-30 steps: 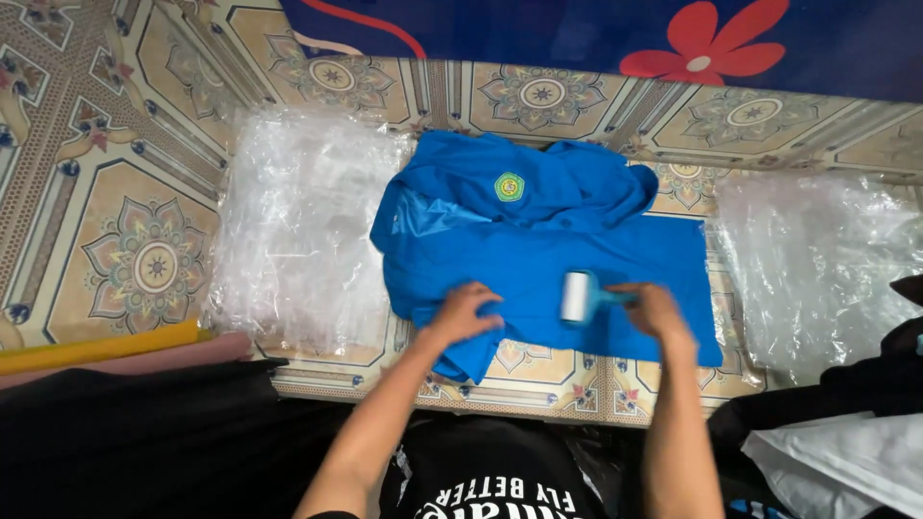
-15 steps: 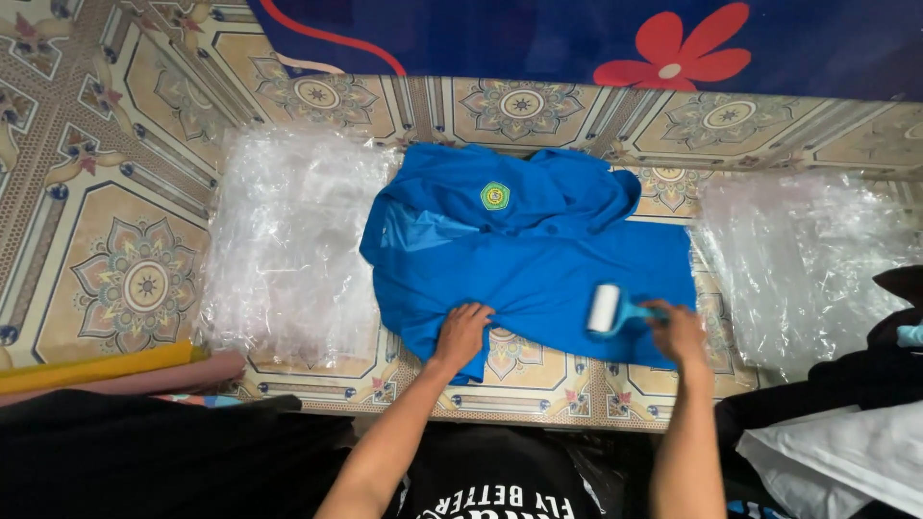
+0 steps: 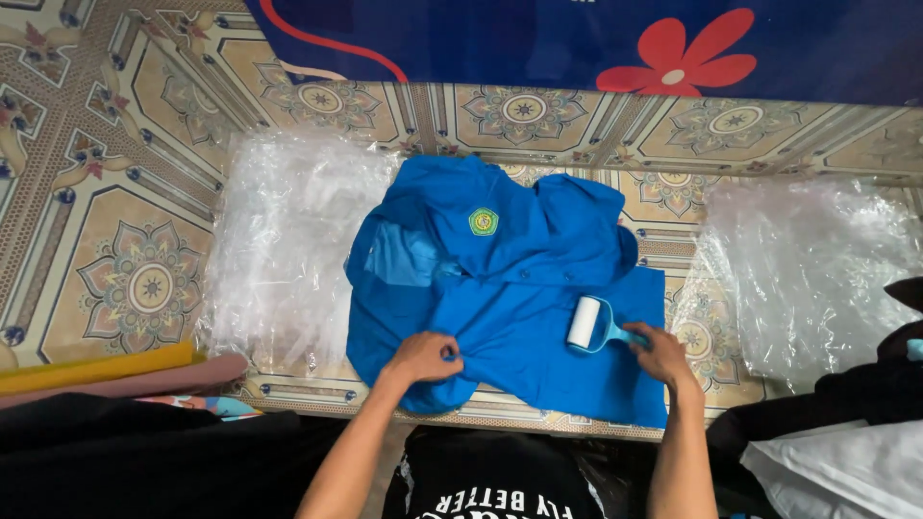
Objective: Using a lint roller to remove debris from a blue garment and then smoothing and folding it on a flat surface.
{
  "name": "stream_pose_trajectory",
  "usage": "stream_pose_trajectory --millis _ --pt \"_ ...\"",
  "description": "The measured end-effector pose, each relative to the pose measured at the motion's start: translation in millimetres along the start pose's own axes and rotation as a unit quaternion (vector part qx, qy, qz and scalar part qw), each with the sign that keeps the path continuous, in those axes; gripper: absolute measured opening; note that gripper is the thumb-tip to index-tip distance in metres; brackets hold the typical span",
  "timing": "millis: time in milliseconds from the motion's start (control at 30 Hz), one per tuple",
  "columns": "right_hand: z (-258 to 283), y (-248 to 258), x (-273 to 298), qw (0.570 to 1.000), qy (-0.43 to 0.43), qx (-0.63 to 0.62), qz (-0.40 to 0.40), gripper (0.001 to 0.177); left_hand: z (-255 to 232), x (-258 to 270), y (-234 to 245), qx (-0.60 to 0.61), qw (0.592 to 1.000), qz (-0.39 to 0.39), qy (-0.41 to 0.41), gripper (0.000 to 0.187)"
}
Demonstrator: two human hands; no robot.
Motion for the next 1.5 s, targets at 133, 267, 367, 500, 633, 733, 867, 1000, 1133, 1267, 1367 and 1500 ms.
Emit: stream_pose_trajectory --millis 133,267,367,500,633,733,867,1000,1133,1267,1367,1500 --pt "43 41 -13 0.983 0.04 -0.108 -0.139 0.046 24 -48 16 0.041 0.971 -0.231 -0.043 0.029" --pt "58 32 -39 0.976 0.088 -0.078 -0.183 0.052 28 -70 43 -0.029 0.945 -0.324 0.022 0.063" --pt "48 11 -44 0.983 0.085 0.008 -0.16 0.059 32 -81 50 -0.042 0.952 -0.301 0.036 0.065" --pt "-26 -11 -57 0.98 -0.021 0.144 -0.134 0.058 23 -97 56 0.071 0.967 -0.245 -0.011 0.09" --pt "-26 12 -67 0.961 -0.091 0.153 -0.211 0.06 -15 -85 79 0.082 0.942 -0.31 -0.093 0.091" --pt "85 65 -58 0.933 0.104 0.123 -0.322 0.076 -22 -105 78 0.072 0.962 -0.248 -0.091 0.08" --pt "45 27 -120 0.959 0.066 -0.019 -0.274 0.073 41 -203 17 -0.005 0.974 -0.213 -0.077 0.038" --pt "19 16 -120 0.83 -0.068 -0.457 -0.314 0.072 65 -228 1 -0.014 0.955 -0.286 -0.073 0.016" --pt "53 33 -93 0.724 -0.046 -0.624 -0.29 0.069 36 -162 25 -0.028 0.951 -0.306 -0.033 0.018" --pt "22 41 -38 0.6 0.015 -0.657 -0.456 0.054 -7 -63 63 0.086 0.899 -0.416 -0.103 0.022" --pt "-12 -2 3 0.565 -0.062 -0.651 -0.503 0.043 -10 -15 68 0.113 0.861 -0.487 -0.095 0.025" --pt "-24 -27 42 0.706 -0.131 -0.521 -0.462 0.046 30 -21 44 0.019 0.9 -0.435 0.006 0.018"
Point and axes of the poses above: each hand's wrist, its own x-axis away from the middle knuckle, its own y-axis out of the back of the hand, z = x × y, the point moved 10 cm from there along -x, towards the middle knuckle, and after that the axes turned 12 degrees about y, right-handed, at the moved point
